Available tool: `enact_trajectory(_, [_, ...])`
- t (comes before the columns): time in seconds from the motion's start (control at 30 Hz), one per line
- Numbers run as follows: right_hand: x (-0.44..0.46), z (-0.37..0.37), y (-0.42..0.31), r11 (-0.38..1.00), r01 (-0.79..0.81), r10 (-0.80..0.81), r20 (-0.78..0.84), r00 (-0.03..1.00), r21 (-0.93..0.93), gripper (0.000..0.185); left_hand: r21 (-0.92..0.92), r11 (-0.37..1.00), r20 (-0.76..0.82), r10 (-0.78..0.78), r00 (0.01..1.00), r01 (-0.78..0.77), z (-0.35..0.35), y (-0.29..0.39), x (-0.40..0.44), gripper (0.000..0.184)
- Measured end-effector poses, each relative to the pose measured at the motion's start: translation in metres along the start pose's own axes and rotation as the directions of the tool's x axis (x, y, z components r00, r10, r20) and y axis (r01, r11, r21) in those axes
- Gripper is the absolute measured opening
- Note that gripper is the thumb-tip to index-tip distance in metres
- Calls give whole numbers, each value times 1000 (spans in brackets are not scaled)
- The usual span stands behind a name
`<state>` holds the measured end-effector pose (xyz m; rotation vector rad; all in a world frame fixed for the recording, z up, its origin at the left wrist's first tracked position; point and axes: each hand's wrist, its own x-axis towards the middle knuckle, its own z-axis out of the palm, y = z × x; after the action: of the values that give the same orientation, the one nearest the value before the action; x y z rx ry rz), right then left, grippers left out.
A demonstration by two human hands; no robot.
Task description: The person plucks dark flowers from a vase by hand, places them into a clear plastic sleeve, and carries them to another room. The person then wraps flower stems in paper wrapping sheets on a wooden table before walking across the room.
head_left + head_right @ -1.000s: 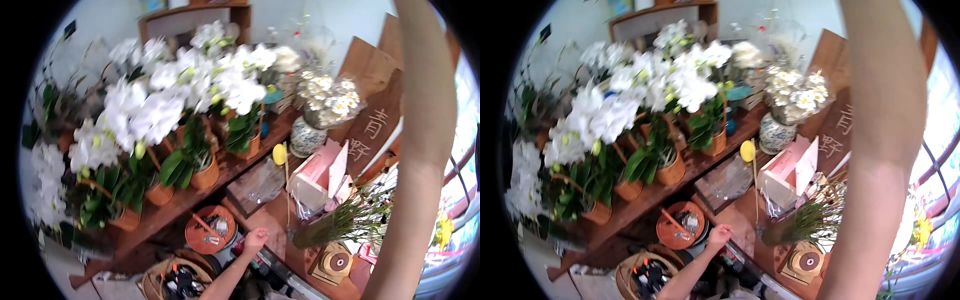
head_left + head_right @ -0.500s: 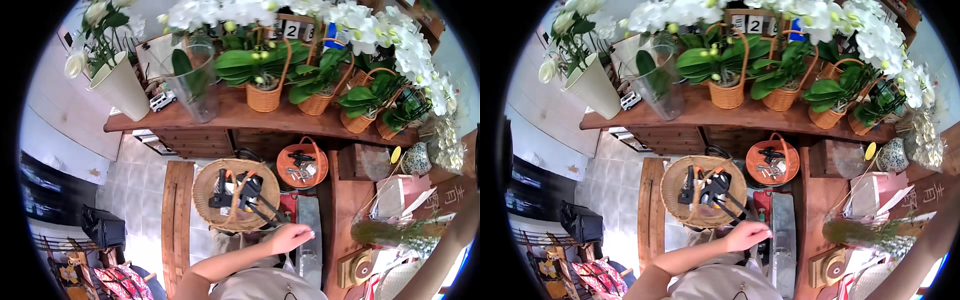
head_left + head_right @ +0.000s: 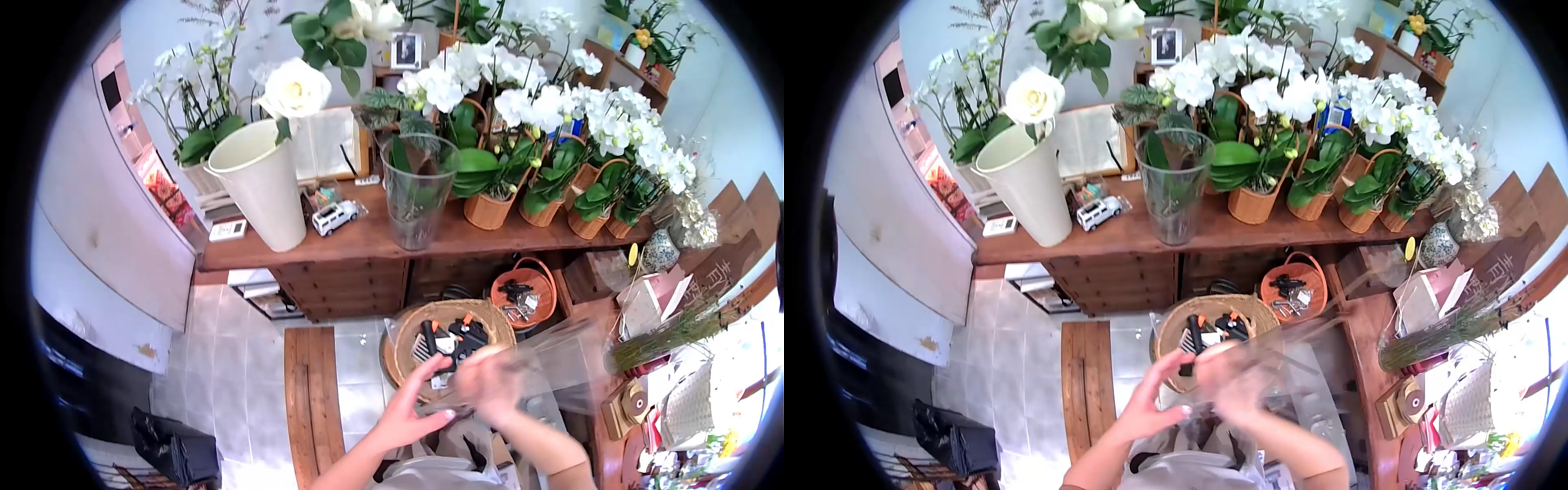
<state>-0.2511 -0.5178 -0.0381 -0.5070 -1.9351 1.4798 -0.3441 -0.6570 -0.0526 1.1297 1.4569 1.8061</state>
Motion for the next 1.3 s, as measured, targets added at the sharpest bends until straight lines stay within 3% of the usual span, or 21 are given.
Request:
enact_trajectory(0.03, [-7,25,0,998,-43,38,98,995,56,25,75,996,57,-55,997,50,-7,-9,-5,80])
enact_trajectory(0.07, [-13,42,1,990,-92,71,196,978,103,22,-6,998,85,-68,994,69,-12,-18,-9,76])
enact_trajectory(0.13, [-11,62,-6,996,-54,31,291,956,71,29,-405,905,50,-122,991,132,-21,-24,-24,64])
enact_trajectory(0.17, [-8,67,-10,998,-38,17,344,939,54,38,-454,883,26,-121,992,120,-26,-25,-30,50])
enact_trajectory(0.27, [18,69,-44,971,201,-125,447,886,-128,51,-531,840,-105,-198,974,114,-50,-27,-52,20])
enact_trajectory(0.3, [26,65,-57,990,140,-122,388,914,-17,62,-515,847,-186,-260,948,131,-58,-29,-60,17])
enact_trajectory(0.33, [36,58,-74,962,267,-243,268,932,-57,66,-501,853,-271,-317,909,148,-67,-30,-66,19])
enact_trajectory(0.37, [43,52,-84,912,409,-409,137,902,31,62,-476,876,-361,-271,893,73,-76,-30,-70,21])
enact_trajectory(0.4, [49,49,-108,813,547,-557,-7,830,201,52,-442,897,-448,-223,866,2,-84,-29,-74,23])
enact_trajectory(0.43, [53,37,-131,706,691,-696,-22,717,155,43,-397,916,-530,-172,830,-63,-93,-27,-78,25])
enact_trajectory(0.53, [51,41,-203,477,796,-839,-74,538,373,20,-357,921,-667,-132,733,-159,-119,-12,-94,25])
enact_trajectory(0.57, [41,50,-226,500,682,-767,-92,635,534,11,-305,940,-712,-118,693,-154,-127,-11,-100,26])
enact_trajectory(0.6, [37,52,-238,467,645,-770,-80,633,605,11,-255,956,-752,-103,650,-143,-133,-10,-107,27])
enact_trajectory(0.77, [26,37,-250,222,603,-883,-105,458,766,9,-158,940,-876,8,482,-303,-134,12,-129,27])
enact_trajectory(0.87, [28,27,-249,118,541,-899,-142,414,833,9,-172,926,-958,-77,277,-336,-123,12,-153,25])
enact_trajectory(1.0, [31,22,-245,3,443,-910,-181,372,897,11,-104,934,-993,-80,85,-343,-109,13,-189,22])
enact_trajectory(1.2, [33,72,-256,-92,271,-922,-185,341,958,14,56,943,-994,24,-103,-327,-140,28,-254,22])
enact_trajectory(1.3, [26,133,-267,-97,201,-933,-160,323,975,13,116,928,-984,60,-166,-355,-172,39,-283,22])
